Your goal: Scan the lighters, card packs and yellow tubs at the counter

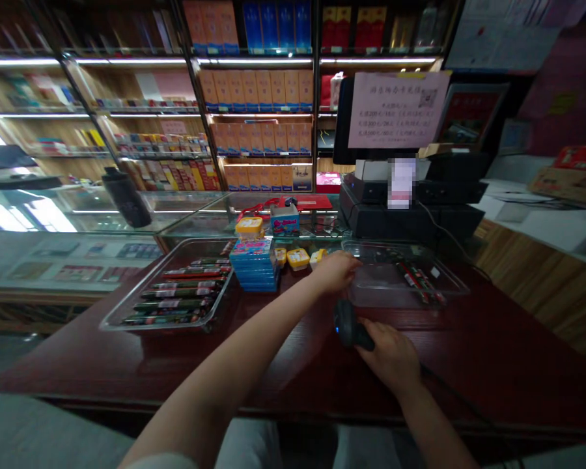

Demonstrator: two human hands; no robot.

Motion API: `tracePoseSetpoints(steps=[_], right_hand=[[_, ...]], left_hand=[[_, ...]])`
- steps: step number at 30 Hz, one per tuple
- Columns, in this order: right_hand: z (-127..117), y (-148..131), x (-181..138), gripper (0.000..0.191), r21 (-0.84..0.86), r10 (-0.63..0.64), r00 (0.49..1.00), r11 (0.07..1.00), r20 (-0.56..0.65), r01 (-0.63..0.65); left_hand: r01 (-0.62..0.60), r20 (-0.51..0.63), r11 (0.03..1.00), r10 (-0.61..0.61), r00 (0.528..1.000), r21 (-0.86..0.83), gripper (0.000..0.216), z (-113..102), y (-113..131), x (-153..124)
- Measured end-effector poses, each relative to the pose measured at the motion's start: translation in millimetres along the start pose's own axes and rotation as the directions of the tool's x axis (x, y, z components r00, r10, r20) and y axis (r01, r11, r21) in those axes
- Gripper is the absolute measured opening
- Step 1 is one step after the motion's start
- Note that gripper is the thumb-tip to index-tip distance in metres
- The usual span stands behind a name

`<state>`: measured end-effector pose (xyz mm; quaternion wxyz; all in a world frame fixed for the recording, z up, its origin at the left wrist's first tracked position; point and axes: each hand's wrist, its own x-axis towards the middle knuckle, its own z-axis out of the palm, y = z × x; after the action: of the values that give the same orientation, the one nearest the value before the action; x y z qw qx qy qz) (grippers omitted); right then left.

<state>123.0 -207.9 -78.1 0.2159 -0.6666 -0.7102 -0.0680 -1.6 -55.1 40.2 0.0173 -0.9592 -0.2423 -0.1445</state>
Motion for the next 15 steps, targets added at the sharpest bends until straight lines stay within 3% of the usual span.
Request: tracePoseSetpoints(steps=[4,8,12,15], right_hand=[[2.7,0.2,0.9,0.036,0.02,0.005,0.998,1.0,-0.057,-0.004],[2.4,1.0,2.4,0.033,0.03,0.021,0.997,0.999,-0.071,-0.019],[-4.4,-0.5,5.7,0.036,0.075,0.025,1.0,0.997,-0.011,-0.024],[-11.5,-3.1,7.8,0.035,0.078,0.042,0.998,0.996,0.041,-0.045]], left_hand=[[-0.039,0.181,0.999,0.043,0.983,-0.022,0.03,17.5,-1.7,49.7],[-0.11,0.443,0.994,0.108,0.89,-0.021,0.027,38.9,1.5,86.2],[-0.193,0.374,0.981,0.191,0.908,-0.032,0.041,60.4,14.5,110.1],[-0.312,0.346,0.949,0.306,0.887,-0.039,0.05,72.6,29.0,126.8]])
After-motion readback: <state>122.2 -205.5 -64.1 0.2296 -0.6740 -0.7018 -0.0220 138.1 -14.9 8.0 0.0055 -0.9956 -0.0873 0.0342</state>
